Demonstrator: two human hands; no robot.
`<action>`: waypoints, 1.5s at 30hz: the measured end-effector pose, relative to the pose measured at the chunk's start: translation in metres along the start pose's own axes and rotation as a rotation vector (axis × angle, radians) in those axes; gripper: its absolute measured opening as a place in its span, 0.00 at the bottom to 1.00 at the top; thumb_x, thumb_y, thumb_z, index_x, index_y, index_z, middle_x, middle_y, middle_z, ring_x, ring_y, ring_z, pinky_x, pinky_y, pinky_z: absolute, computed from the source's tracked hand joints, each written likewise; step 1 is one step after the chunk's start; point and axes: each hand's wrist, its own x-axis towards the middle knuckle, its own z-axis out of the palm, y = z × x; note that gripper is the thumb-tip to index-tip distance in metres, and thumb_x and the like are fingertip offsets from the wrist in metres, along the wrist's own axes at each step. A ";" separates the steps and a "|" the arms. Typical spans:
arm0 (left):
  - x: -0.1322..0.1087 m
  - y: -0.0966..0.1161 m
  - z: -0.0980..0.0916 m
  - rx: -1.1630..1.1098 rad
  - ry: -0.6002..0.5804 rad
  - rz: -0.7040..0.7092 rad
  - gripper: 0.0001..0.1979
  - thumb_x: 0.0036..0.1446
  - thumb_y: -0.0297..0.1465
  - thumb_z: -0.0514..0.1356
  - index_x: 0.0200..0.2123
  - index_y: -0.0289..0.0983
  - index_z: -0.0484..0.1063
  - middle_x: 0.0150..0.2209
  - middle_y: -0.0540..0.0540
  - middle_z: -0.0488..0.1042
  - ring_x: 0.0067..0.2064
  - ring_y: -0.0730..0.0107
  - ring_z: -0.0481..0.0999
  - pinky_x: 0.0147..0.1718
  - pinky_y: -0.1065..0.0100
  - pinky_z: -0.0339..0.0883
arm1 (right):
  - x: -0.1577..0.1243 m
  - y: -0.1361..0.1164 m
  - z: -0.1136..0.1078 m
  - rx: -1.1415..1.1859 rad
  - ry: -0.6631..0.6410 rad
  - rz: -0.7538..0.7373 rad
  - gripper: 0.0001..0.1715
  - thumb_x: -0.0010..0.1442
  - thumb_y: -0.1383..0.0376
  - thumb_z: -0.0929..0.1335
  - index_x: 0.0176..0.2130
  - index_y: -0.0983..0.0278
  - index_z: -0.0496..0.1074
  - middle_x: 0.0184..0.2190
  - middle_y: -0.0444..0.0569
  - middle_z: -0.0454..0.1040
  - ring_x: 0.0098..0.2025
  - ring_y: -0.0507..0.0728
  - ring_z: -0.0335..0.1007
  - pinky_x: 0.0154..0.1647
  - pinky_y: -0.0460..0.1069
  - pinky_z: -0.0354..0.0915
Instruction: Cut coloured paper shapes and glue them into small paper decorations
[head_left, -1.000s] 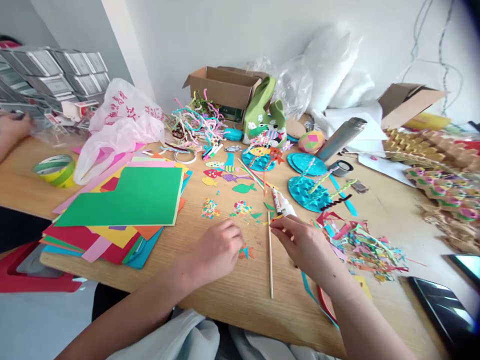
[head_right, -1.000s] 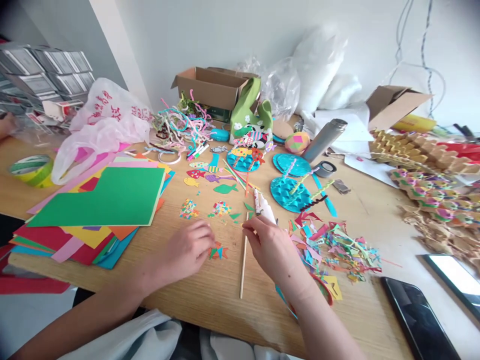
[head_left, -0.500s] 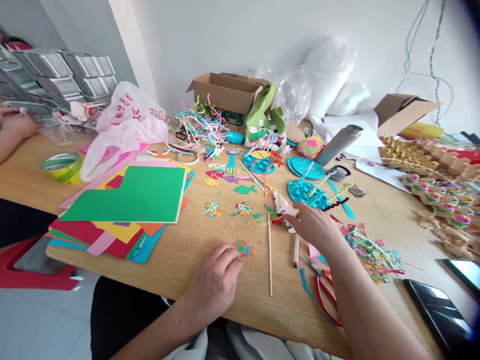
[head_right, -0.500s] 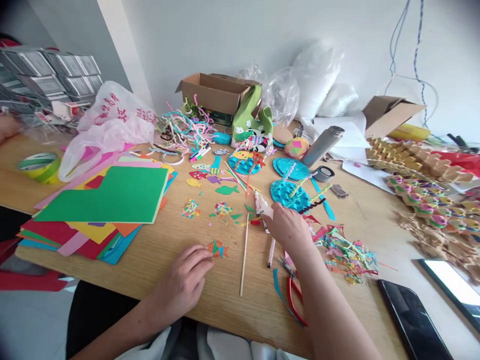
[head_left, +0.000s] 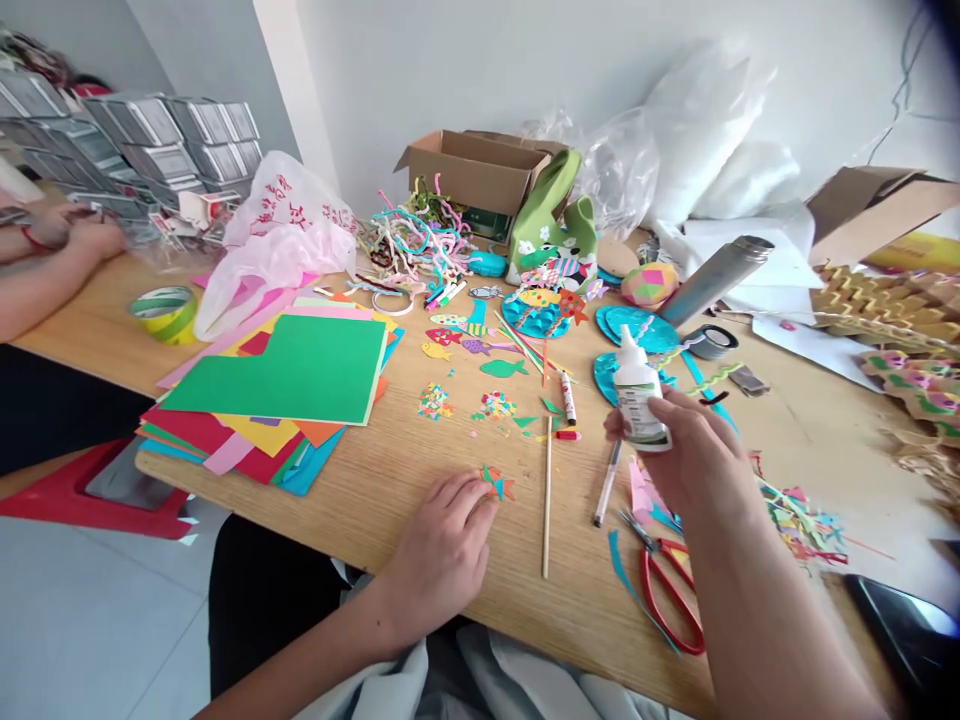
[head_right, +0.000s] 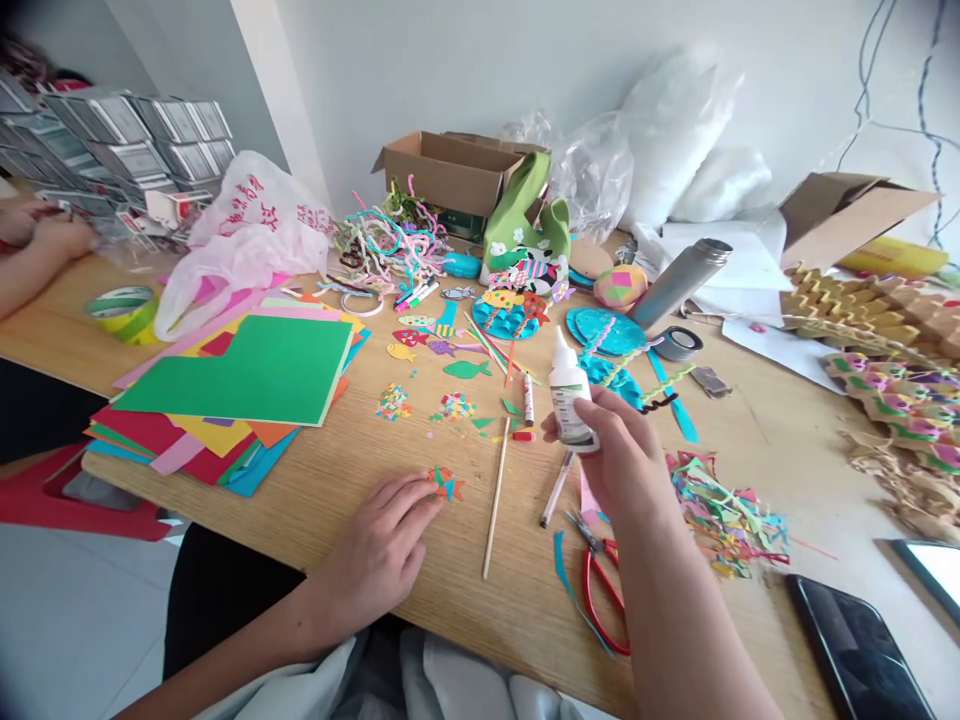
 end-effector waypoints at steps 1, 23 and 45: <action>0.000 0.002 0.001 0.019 -0.016 -0.018 0.23 0.53 0.19 0.51 0.53 0.31 0.68 0.53 0.39 0.71 0.58 0.57 0.66 0.59 0.54 0.63 | -0.004 0.003 0.006 0.133 -0.056 0.025 0.12 0.55 0.57 0.66 0.37 0.61 0.71 0.29 0.46 0.73 0.28 0.56 0.70 0.30 0.51 0.66; -0.005 0.007 0.009 0.179 -0.099 -0.057 0.23 0.57 0.24 0.51 0.56 0.30 0.66 0.58 0.37 0.67 0.65 0.51 0.55 0.64 0.50 0.53 | -0.039 0.033 0.040 -0.519 -0.663 -0.291 0.11 0.64 0.58 0.63 0.40 0.65 0.66 0.30 0.47 0.68 0.30 0.54 0.63 0.31 0.48 0.59; -0.002 0.010 0.004 0.153 -0.134 -0.082 0.26 0.59 0.29 0.54 0.61 0.35 0.61 0.59 0.38 0.65 0.65 0.52 0.55 0.63 0.50 0.53 | -0.033 0.041 0.031 0.037 -0.482 0.073 0.24 0.64 0.54 0.62 0.54 0.63 0.68 0.25 0.42 0.63 0.25 0.53 0.56 0.25 0.48 0.55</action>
